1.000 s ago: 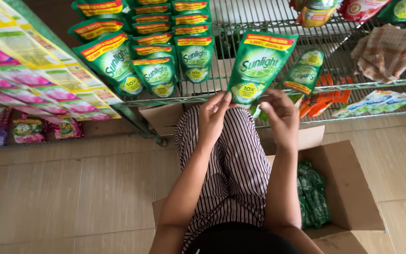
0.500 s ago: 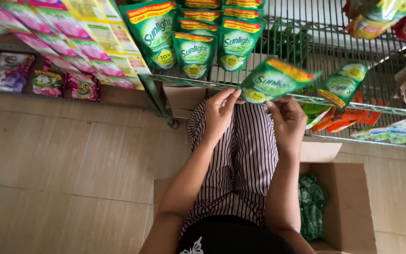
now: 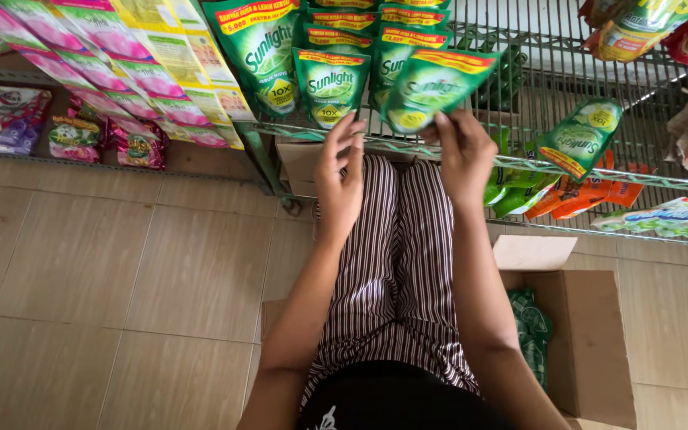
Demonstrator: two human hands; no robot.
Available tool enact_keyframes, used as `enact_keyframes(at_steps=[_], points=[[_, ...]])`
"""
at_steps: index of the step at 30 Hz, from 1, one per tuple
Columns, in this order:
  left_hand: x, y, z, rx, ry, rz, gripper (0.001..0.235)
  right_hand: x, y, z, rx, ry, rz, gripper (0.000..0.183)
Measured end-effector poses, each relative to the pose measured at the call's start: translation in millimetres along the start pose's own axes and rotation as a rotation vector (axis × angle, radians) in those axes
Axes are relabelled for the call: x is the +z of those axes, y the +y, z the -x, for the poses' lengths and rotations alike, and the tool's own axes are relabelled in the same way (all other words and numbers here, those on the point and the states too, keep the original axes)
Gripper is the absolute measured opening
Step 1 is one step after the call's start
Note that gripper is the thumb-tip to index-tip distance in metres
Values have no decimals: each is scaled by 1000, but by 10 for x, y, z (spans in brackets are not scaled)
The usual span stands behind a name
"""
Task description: The person sits on the floor and repeatedly picks up green Sunlight dish soap sachets from a cardboard box, then places them one by one onto a metal wire shelf. The person aligns the sachets in neat rows on the shelf.
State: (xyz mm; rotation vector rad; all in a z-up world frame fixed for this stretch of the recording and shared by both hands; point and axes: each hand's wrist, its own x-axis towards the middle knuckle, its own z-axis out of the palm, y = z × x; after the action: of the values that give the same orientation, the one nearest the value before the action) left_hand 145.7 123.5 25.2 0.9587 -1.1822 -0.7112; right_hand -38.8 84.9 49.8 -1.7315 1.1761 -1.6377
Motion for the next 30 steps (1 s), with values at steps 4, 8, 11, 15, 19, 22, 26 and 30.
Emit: enact_keyframes(at_steps=[4, 8, 11, 15, 19, 22, 26, 30], points=[[-60, 72, -5, -4, 0, 28, 32, 225, 195, -119, -40, -57, 29, 12], [-72, 37, 11, -11, -33, 59, 28, 315, 301, -50, 0, -61, 166, 9], [-58, -11, 18, -49, -42, 66, 28, 292, 340, -36, -11, -82, 137, 8], [-15, -39, 23, -89, -61, 91, 28, 289, 368, -60, -36, -74, 132, 7], [10, -29, 69, -108, -80, 87, 30, 306, 419, -49, -38, -55, 126, 6], [32, -7, 78, -122, -85, 102, 30, 301, 456, -40, -27, -57, 156, 6], [61, 43, 69, -139, -93, 96, 30, 292, 481, -40, -36, -64, 185, 6], [120, 124, 69, -113, -98, 95, 28, 281, 451, 3, -77, -40, 217, 7]])
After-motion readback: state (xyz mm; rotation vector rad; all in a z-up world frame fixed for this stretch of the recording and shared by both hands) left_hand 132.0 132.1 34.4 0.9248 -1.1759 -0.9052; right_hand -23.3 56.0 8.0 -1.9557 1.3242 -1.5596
